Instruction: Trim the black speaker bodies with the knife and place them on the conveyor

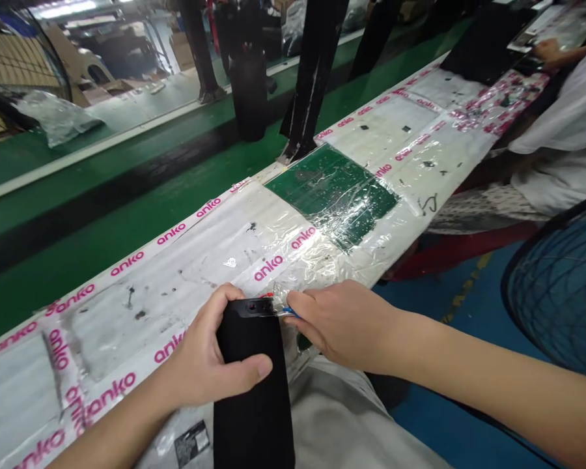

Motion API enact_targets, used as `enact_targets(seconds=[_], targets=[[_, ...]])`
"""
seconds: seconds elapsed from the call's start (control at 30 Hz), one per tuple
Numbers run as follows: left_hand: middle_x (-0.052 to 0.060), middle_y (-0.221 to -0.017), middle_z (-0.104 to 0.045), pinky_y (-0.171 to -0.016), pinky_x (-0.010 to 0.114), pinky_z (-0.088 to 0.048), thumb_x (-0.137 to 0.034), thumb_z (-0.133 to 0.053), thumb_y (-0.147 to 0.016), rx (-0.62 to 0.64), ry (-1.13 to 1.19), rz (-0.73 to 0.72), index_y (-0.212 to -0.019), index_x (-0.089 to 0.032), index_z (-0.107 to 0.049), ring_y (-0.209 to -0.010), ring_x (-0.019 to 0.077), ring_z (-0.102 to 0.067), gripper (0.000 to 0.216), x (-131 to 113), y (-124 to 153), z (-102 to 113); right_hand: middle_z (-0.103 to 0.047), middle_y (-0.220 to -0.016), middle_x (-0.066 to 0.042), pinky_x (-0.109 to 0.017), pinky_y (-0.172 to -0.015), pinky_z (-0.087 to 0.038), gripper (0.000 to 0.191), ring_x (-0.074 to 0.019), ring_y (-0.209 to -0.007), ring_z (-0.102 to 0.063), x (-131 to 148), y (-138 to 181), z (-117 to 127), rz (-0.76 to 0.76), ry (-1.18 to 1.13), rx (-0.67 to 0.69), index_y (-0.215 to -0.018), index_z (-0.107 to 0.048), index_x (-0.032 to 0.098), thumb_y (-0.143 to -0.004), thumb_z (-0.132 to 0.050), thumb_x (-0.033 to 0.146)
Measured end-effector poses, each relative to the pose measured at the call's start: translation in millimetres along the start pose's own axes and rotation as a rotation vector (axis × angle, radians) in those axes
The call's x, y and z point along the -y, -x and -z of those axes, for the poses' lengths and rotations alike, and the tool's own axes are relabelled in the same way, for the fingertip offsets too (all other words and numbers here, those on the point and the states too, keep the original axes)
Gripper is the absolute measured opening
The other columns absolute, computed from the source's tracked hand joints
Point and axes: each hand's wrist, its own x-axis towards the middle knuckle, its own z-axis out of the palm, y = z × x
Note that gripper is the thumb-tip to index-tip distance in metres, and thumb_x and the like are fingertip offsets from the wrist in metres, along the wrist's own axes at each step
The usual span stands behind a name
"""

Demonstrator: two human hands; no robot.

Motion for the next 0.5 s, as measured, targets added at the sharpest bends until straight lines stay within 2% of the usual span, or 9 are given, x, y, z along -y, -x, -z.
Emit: enact_targets(seconds=[0.17,0.3,0.37,0.43,0.5], targets=[[-0.002,-0.094,-0.056,-0.067,0.029,-0.046,-0.04,-0.082,-0.08,-0.034,-0.014,-0.012,-0.111,-0.027,-0.045,-0.079,0.0173,-0.054,0.05,4.3,3.3,2.0,-0.062,-0.065,0.002,-0.035,-0.048,-0.019,0.018,-0.0208,-0.05,-0.06,-29.5,26.5,-2.3,0.03,-0.014,-0.134,-0.087,-0.052,0.025,-0.104,-0.052,0.031],[-0.004,-0.089,-0.055,-0.062,0.027,-0.045,-0.041,-0.074,-0.088,-0.097,-0.003,0.005,-0.113,-0.028,-0.039,-0.071,0.015,-0.052,0.045,4.8,9.1,7.0,-0.052,-0.052,0.002,-0.033,-0.045,-0.026,0.03,-0.0188,-0.041,-0.053,-54.4,56.5,2.0,-0.177,-0.014,-0.296,-0.088,-0.05,0.025,-0.113,-0.038,0.037],[-0.002,-0.091,-0.055,-0.062,0.028,-0.045,-0.04,-0.076,-0.085,-0.099,-0.077,0.029,-0.111,-0.028,-0.041,-0.074,0.0164,-0.053,0.046,-1.7,8.7,7.2,-0.062,-0.061,0.001,-0.03,-0.047,-0.038,0.027,-0.0179,-0.05,-0.064,-48.7,61.0,2.8,-0.17,-0.086,-0.341,-0.102,-0.053,0.023,-0.115,-0.031,0.031],[-0.001,-0.09,-0.054,-0.061,0.029,-0.044,-0.04,-0.077,-0.08,-0.073,-0.174,0.051,-0.107,-0.026,-0.043,-0.075,0.0178,-0.052,0.045,-11.3,5.8,5.8,-0.073,-0.077,-0.004,-0.031,-0.052,-0.047,0.025,-0.0206,-0.06,-0.072,-31.0,56.0,-0.2,-0.085,-0.132,-0.433,-0.113,-0.053,0.02,-0.115,-0.031,0.032],[-0.002,-0.088,-0.053,-0.061,0.03,-0.043,-0.038,-0.077,-0.076,-0.057,-0.24,0.057,-0.102,-0.026,-0.044,-0.074,0.0184,-0.052,0.043,-20.1,2.2,3.5,-0.072,-0.079,-0.005,-0.033,-0.048,-0.046,0.029,-0.0219,-0.059,-0.07,-9.7,45.1,-5.8,0.007,-0.095,-0.463,-0.116,-0.053,0.019,-0.115,-0.03,0.037]])
